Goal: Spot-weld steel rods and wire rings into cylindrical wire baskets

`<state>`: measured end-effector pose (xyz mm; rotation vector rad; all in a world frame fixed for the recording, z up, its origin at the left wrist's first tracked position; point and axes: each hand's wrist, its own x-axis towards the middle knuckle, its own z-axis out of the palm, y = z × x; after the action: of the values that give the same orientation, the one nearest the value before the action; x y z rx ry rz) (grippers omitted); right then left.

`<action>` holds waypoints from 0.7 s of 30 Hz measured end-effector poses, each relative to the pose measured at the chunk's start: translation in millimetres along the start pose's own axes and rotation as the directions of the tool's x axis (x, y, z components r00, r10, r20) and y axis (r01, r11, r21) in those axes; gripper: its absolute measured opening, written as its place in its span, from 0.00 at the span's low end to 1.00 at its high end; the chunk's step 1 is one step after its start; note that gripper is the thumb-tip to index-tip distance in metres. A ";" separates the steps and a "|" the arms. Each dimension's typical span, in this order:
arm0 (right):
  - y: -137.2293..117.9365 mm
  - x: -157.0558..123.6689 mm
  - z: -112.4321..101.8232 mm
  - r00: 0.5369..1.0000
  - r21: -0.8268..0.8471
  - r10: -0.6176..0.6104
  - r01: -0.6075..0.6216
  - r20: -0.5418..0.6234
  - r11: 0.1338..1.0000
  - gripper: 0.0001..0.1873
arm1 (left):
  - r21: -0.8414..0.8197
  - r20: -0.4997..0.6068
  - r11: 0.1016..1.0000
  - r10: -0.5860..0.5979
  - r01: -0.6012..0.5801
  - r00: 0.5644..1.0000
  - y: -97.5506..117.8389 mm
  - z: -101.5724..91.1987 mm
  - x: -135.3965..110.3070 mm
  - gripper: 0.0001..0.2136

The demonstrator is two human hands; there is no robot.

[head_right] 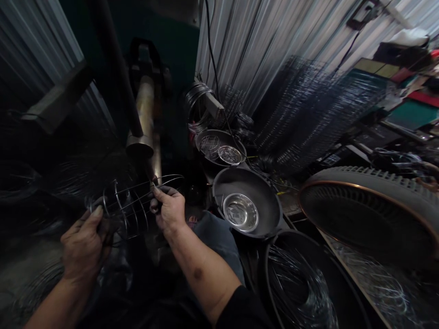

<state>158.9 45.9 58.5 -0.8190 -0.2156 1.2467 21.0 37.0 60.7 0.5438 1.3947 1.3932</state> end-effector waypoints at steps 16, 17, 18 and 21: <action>-44.5 15.6 -28.9 0.717 -0.805 -0.527 0.585 0.456 0.100 0.10 | 0.054 0.090 0.996 0.063 -0.068 0.994 6.2 -10.8 14.9 0.20; -46.1 19.7 -27.9 0.714 -0.794 -0.503 0.602 0.487 0.087 0.09 | 0.076 0.067 0.996 0.048 -0.053 0.997 8.7 -9.6 14.6 0.20; -47.0 23.4 -26.6 0.710 -0.783 -0.488 0.617 0.508 0.083 0.08 | 0.098 0.047 0.994 0.036 -0.041 0.998 11.8 -7.8 13.6 0.20; -47.3 31.2 -21.7 0.706 -0.767 -0.473 0.634 0.526 0.094 0.09 | 0.139 0.024 0.990 0.026 -0.029 0.999 22.9 -0.5 8.1 0.17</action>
<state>217.4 60.7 65.4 -1.4364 -1.3832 0.2726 9.8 48.9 78.7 0.6699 1.4784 1.3146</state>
